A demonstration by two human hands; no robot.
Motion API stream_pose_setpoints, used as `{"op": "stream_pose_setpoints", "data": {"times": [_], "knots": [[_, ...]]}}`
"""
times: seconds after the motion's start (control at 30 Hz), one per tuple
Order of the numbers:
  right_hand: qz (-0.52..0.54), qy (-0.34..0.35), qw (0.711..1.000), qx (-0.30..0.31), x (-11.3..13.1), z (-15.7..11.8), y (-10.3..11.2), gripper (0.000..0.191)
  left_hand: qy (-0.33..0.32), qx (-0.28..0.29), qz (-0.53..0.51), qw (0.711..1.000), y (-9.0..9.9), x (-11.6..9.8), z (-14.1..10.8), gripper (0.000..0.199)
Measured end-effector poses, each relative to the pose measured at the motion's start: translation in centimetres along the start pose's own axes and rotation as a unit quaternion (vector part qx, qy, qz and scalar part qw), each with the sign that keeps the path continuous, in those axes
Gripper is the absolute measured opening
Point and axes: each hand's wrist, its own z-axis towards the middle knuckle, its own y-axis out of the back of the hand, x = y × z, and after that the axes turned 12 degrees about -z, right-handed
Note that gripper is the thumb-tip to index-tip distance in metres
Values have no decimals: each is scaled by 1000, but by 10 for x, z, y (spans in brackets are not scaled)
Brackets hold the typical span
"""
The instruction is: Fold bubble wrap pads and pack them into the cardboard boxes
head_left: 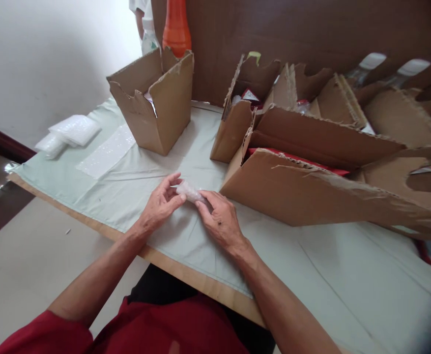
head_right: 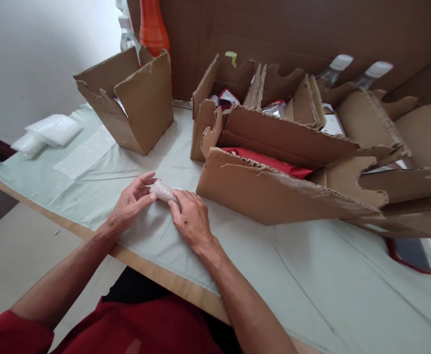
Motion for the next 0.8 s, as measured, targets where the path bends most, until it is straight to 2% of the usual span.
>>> {"op": "stream_pose_setpoints", "data": {"times": [0.1, 0.3, 0.5, 0.63, 0.8], "knots": [[65, -20, 997, 23, 8, -7, 3, 23, -15, 17, -32, 999, -11, 0, -14, 77], [179, -46, 982, 48, 25, -24, 10, 22, -39, 10, -24, 999, -37, -11, -36, 77], [188, -34, 982, 12, 21, -41, 30, 16, -60, 39, -42, 997, -44, -27, -44, 76], [202, -44, 978, -5, 8, -50, 50, 26, -79, 75, -11, 994, -53, -35, -53, 79], [255, -55, 963, 72, 0, -55, 59, 51, -94, 134, 40, 986, -67, -36, -63, 82]]}}
